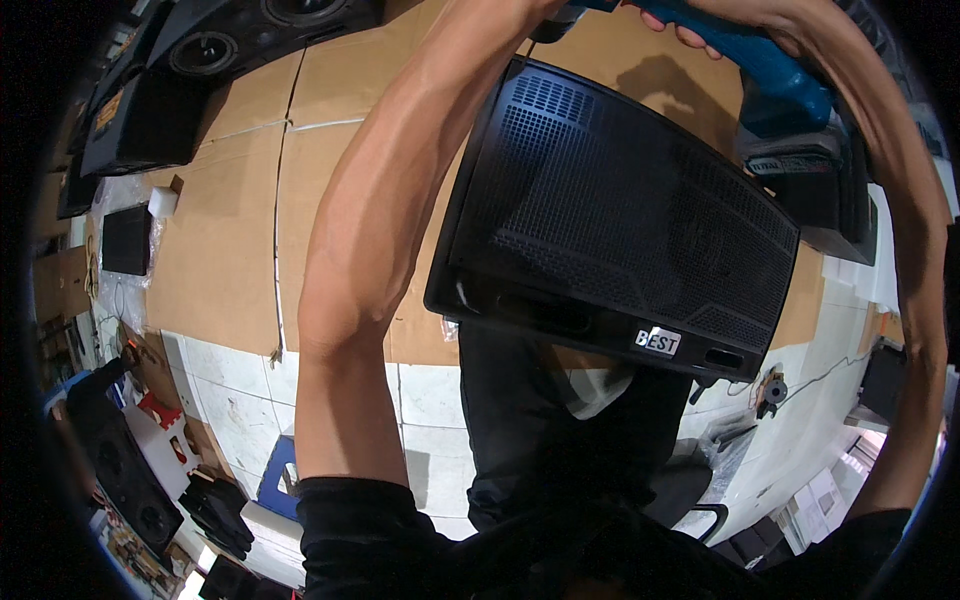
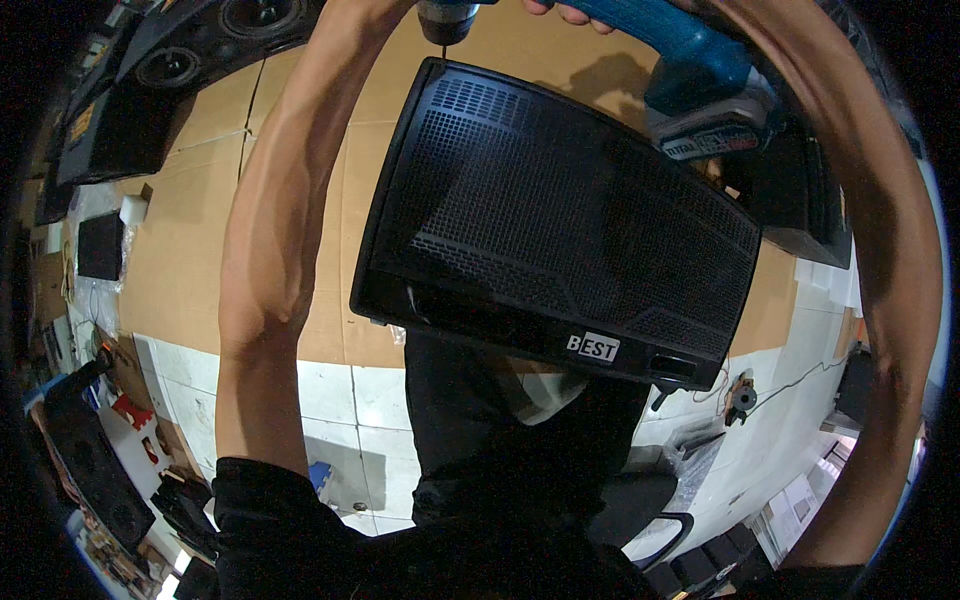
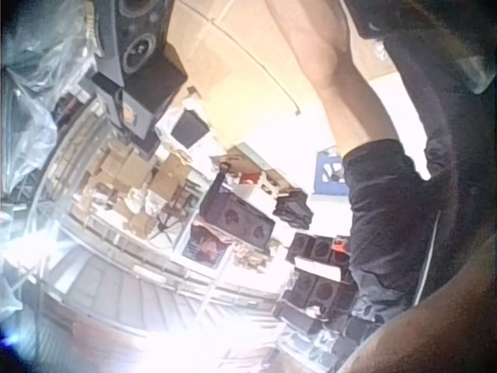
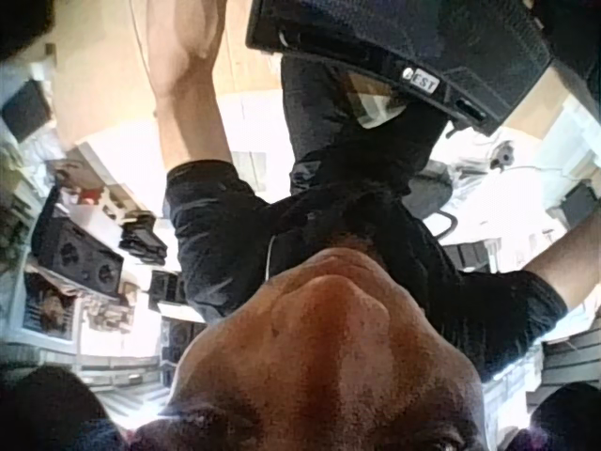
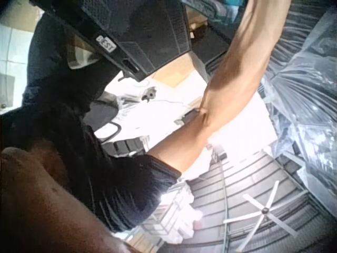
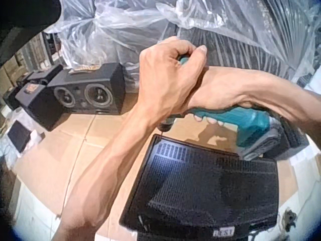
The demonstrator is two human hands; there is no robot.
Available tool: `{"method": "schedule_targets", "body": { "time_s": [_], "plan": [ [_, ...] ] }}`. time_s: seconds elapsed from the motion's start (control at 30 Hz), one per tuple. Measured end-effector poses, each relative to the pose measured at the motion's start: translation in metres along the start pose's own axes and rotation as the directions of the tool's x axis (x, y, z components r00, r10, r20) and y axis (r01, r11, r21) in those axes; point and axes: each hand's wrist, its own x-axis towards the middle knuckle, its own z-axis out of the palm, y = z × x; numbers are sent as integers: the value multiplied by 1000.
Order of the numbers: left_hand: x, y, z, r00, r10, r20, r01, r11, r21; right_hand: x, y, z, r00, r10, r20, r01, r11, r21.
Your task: The person uses a cordless drill and a hammer to attach screws and secure parts on a black speaker. They flip the speaker over, drive screws into the grille and back panel, and then place the finished unit aside.
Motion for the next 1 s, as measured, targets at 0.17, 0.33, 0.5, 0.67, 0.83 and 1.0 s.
{"method": "schedule_targets", "body": {
  "time_s": [0.17, 0.33, 0.5, 0.67, 0.83, 1.0],
  "plan": [
    [-5, -1, -2, 1000, 10, -4, -10, 1000, -5, 6, 3, 5, 998, -65, -1, 65, 997, -29],
    [-7, -1, -3, 999, 32, -12, -32, 999, -12, 12, 16, 6, 993, -117, -29, 116, 991, -61],
    [-9, 1, -5, 999, 25, -24, -25, 1000, -6, 16, 18, 9, 992, -120, -33, 117, 990, -83],
    [-10, 1, -3, 999, 37, -33, -38, 998, -40, 9, 3, 10, 996, -74, -44, 73, 997, -31],
    [-18, -4, -1, 998, 44, -54, -47, 997, -60, 11, 13, 10, 986, -162, -28, 163, 987, 3],
    [-13, -2, -6, 998, 39, -50, -41, 998, -50, 17, 4, 13, 998, -48, -51, 44, 997, -69]
  ]
}}
